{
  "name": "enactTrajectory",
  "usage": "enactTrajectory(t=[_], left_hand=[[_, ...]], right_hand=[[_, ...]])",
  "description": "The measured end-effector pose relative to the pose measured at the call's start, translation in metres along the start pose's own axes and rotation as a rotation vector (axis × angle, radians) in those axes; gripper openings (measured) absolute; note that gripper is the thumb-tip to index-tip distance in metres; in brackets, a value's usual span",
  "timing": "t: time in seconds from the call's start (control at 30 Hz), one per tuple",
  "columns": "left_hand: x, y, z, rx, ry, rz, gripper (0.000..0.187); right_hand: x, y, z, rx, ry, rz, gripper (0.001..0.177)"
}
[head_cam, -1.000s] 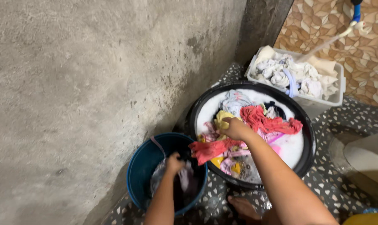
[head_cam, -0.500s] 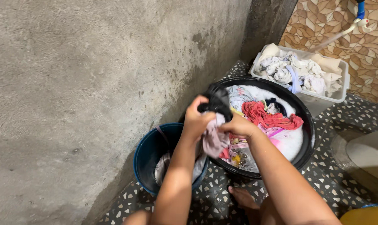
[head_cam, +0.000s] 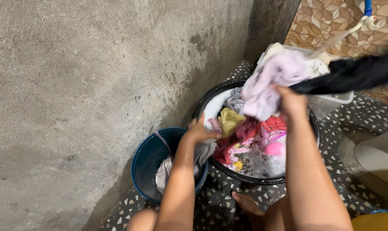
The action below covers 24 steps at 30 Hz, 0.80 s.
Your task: The person washes clothes by hand in a large basin filled with soapy water, scrubbing various garments, rinsing them, and transferring them to a smaller bucket.
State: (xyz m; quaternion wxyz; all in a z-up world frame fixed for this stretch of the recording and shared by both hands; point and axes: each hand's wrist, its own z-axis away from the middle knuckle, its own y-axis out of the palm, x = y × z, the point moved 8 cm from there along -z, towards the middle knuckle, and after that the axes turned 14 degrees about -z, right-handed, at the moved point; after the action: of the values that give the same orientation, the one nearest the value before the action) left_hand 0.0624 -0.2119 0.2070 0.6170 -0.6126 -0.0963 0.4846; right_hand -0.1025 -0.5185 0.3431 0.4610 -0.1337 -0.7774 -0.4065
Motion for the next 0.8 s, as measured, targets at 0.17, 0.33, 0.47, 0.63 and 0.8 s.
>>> enactTrajectory(t=[0.17,0.33,0.47,0.63,0.8], left_hand=[[0.08,0.108,0.007,0.113,-0.328,-0.104,0.162],[0.069,0.108,0.016,-0.131,-0.349,0.067,0.095],[0.054,0.068,0.018,-0.173,-0.345,0.092,0.059],[0.007,-0.032,0.011,-0.577,-0.186,0.448,0.053],[-0.114,-0.101,0.043,-0.647,0.442,1.19,0.04]], right_hand=[[-0.148,-0.081,0.028,0.053,0.8,0.972,0.081],[-0.182,-0.062,0.038,0.279,0.83,0.885,0.095],[-0.149,0.002,0.08,0.494,0.939,1.028,0.099],[-0.143,0.039,0.139,0.736,1.113,1.194,0.119],[-0.194,0.055,0.112,0.627,0.926,0.366,0.032]])
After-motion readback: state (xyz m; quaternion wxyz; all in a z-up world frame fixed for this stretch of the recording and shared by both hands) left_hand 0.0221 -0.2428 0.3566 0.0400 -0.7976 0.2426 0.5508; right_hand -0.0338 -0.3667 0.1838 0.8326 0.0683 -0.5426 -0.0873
